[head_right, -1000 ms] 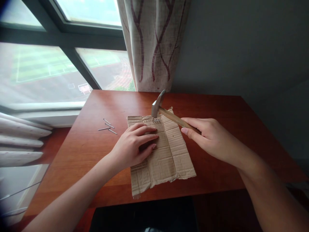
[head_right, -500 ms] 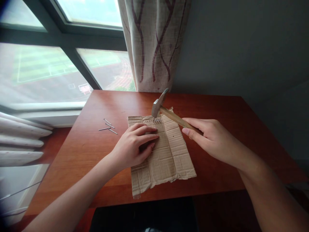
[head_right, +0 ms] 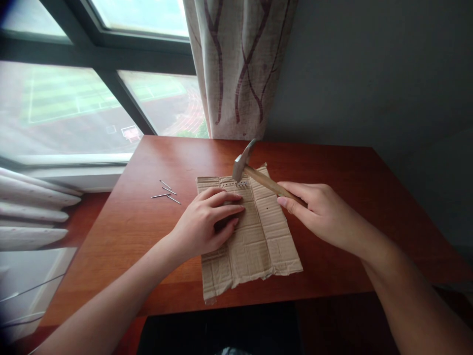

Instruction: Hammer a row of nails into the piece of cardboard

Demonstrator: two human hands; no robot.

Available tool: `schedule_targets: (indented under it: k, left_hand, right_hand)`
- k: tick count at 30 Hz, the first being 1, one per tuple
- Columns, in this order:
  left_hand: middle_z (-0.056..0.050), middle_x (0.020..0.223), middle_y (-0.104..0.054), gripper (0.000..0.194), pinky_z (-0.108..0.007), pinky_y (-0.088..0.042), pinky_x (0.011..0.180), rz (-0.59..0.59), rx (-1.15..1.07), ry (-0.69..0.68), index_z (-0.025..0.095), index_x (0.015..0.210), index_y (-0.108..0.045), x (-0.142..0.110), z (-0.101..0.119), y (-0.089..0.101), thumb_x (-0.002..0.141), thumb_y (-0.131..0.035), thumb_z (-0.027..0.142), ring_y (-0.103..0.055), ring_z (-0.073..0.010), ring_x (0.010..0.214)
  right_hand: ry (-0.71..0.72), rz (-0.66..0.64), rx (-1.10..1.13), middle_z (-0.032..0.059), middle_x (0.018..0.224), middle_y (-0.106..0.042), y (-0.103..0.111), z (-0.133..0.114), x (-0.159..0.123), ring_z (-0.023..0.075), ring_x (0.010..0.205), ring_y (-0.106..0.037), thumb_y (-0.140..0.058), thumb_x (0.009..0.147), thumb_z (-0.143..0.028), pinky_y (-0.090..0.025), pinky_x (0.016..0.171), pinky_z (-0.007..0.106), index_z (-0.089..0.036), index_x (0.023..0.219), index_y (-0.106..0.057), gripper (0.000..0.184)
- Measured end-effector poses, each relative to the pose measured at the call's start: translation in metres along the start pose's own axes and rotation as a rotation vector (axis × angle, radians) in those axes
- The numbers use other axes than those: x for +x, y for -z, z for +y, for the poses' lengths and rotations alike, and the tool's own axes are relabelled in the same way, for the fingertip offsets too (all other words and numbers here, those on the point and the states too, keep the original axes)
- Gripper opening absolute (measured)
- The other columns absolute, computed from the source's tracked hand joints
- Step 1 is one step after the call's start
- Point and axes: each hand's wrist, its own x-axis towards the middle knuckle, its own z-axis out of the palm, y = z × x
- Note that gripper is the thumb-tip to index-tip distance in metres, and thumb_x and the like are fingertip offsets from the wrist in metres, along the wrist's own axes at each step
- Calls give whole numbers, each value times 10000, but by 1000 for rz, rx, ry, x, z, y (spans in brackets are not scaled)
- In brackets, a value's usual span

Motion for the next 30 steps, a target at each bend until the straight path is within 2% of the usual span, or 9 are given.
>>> schedule_targets:
  k: [2, 5, 6, 10, 12, 15, 20, 25, 30]
  left_hand:
    - [-75, 1229, -760, 258, -495, -561, 978, -3, -3, 1, 203, 1090, -786, 0, 0, 0, 952, -570, 232, -659, -277, 1082]
    - [-77, 1227, -760, 263, -498, -559, 981, -5, -3, -3, 200, 1095, -787, 0, -1, -1, 954, -568, 236, -656, -277, 1082]
    - [-79, 1227, -759, 266, -498, -559, 981, -5, -2, -4, 197, 1097, -787, 0, -1, -1, 954, -566, 237, -655, -278, 1083]
    - [-82, 1224, -760, 268, -499, -560, 977, -3, 3, -5, 192, 1091, -788, 0, -1, 0, 957, -561, 239, -655, -279, 1079]
    - [-82, 1225, -761, 264, -498, -561, 975, -5, 3, -1, 195, 1086, -789, 0, -1, 1, 956, -562, 240, -656, -278, 1077]
    - [-80, 1232, -760, 263, -496, -559, 982, -10, 1, 6, 202, 1086, -789, 0, 0, 0, 956, -563, 238, -656, -275, 1081]
    - [-84, 1242, -755, 267, -499, -559, 988, -17, 6, 9, 202, 1097, -787, -1, 0, 0, 959, -563, 245, -653, -279, 1092]
    - [-83, 1226, -758, 250, -495, -561, 977, -9, 4, 7, 222, 1091, -784, 0, 0, 0, 950, -577, 236, -657, -275, 1082]
    - [-82, 1224, -758, 248, -494, -559, 984, -12, 0, 13, 224, 1086, -784, 0, 0, 0, 950, -576, 229, -657, -274, 1085]
  right_hand:
    - [-3, -14, 6, 26, 900, -780, 0, 0, 0, 280, 876, -737, -545, 1035, -502, -586, 805, 391, -329, 1322, -741, 388]
    - [-69, 2, 7, -13, 683, -704, -1, 0, -2, 214, 579, -651, -526, 1040, -536, -576, 658, 370, -321, 1369, -712, 435]
    - [-78, 8, 14, -17, 661, -692, -2, 0, -2, 208, 554, -636, -518, 1042, -542, -574, 646, 369, -316, 1376, -708, 446]
    - [-23, -15, 39, 24, 959, -798, -4, 3, -1, 265, 859, -742, -539, 1039, -516, -591, 801, 387, -314, 1323, -742, 403]
    - [-27, -16, 30, 24, 1069, -808, -4, 4, 0, 265, 875, -748, -545, 1035, -512, -594, 795, 382, -327, 1327, -741, 398]
    - [-64, -1, 12, 25, 1051, -818, -4, 6, -1, 256, 800, -752, -534, 1037, -526, -602, 735, 376, -335, 1366, -718, 423]
    - [-14, -22, 44, 19, 1160, -809, -6, 7, 0, 307, 1063, -750, -572, 1024, -487, -603, 851, 379, -336, 1306, -754, 368]
    - [-96, -10, 52, 14, 865, -793, -7, 7, -2, 271, 790, -763, -535, 1041, -519, -620, 802, 417, -318, 1358, -718, 417]
    - [-25, -13, 61, 24, 1132, -811, -6, 7, -1, 322, 1144, -730, -573, 1028, -491, -584, 962, 424, -342, 1312, -748, 366]
